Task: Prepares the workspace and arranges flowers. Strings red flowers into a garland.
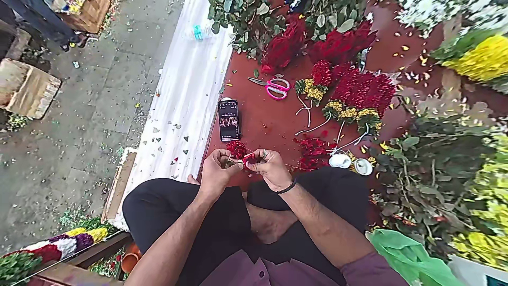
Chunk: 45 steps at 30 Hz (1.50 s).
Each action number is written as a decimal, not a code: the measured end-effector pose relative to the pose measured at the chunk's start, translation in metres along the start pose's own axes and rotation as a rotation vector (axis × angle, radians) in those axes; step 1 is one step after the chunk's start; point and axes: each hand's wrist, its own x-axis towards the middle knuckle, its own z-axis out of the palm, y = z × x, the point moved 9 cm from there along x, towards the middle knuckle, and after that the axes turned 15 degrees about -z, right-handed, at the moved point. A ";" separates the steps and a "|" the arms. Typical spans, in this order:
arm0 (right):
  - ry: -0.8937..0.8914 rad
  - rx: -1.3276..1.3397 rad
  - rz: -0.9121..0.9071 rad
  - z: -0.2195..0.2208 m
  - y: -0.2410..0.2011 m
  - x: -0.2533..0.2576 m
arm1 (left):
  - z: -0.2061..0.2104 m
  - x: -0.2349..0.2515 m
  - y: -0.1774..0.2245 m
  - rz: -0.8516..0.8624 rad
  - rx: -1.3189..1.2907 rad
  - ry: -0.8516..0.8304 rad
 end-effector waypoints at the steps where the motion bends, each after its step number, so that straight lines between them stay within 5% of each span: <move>1: 0.027 -0.045 -0.043 0.001 -0.002 -0.001 | -0.001 0.000 0.000 0.012 0.006 0.016; 9: 0.115 -0.571 -0.642 0.018 -0.045 -0.017 | -0.003 0.000 0.003 0.042 -0.057 0.037; 13: 0.088 -0.380 -0.424 0.010 -0.034 -0.008 | 0.000 -0.002 0.007 0.123 -0.012 -0.050; 22: 0.057 -0.086 -0.143 0.002 -0.006 0.001 | -0.001 -0.001 0.003 0.102 0.195 0.121; 34: 0.195 -0.541 -0.623 0.019 -0.036 -0.014 | -0.006 -0.001 0.000 0.013 -0.014 0.150; 41: -0.027 0.125 0.031 0.008 -0.010 0.006 | 0.000 0.000 0.010 0.031 -0.059 -0.018; 45: -0.118 0.065 0.063 0.000 -0.007 0.010 | 0.006 0.002 0.009 0.006 0.010 -0.040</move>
